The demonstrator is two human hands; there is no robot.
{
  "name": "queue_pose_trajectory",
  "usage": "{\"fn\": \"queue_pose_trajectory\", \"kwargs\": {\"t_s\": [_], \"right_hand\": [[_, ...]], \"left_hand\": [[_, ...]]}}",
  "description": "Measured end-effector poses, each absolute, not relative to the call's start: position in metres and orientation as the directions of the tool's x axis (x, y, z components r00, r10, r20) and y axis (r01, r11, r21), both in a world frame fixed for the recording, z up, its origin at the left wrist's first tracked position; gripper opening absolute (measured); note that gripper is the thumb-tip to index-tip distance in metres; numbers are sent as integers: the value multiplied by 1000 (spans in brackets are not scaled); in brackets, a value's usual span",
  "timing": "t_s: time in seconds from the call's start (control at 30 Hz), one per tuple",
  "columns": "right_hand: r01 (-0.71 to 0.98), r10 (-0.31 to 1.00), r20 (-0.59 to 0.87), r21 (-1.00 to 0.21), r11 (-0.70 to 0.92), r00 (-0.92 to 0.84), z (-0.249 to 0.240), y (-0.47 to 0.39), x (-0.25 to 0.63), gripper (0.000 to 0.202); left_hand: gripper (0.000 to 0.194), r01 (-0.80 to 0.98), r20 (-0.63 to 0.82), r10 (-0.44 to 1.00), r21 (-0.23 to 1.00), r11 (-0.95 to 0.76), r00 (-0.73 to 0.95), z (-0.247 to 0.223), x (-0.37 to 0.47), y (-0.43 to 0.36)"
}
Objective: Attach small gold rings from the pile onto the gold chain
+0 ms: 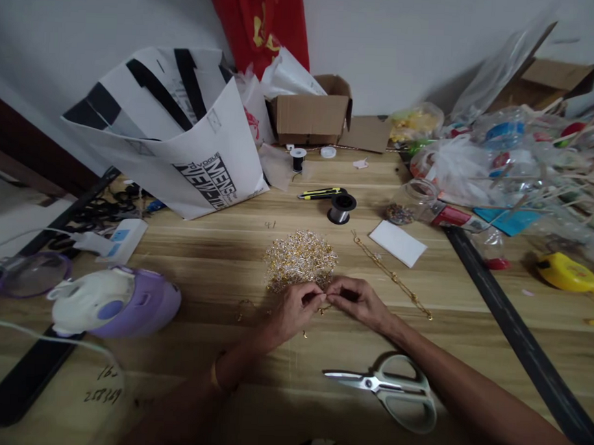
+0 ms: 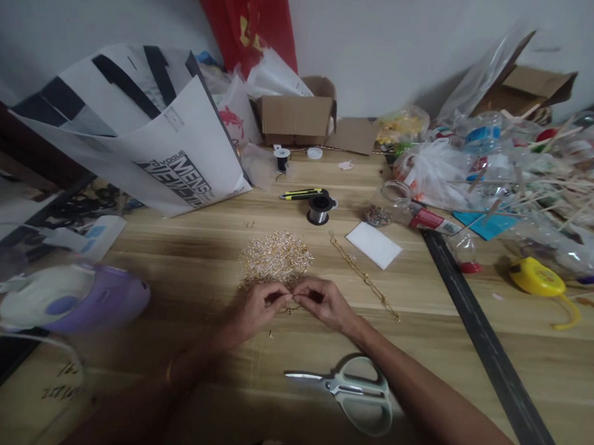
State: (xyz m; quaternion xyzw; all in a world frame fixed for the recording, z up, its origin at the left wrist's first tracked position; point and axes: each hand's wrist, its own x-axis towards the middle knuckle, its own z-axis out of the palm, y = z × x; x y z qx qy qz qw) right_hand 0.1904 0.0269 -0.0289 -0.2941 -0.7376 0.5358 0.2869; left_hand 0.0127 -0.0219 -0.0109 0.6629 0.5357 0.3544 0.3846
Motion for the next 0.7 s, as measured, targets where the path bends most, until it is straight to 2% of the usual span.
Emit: {"fn": "queue_pose_trajectory", "kwargs": {"t_s": [0.33,0.7], "right_hand": [[86,710,228,-922,377,-666,-26,29,191,19],[97,718,199,-932,349,-667,-25,27,191,17]], "left_hand": [[9,326,70,994,941,-94,84,-22,16,-19],[10,323,14,994,945,-49,110,-21,15,-21]]}}
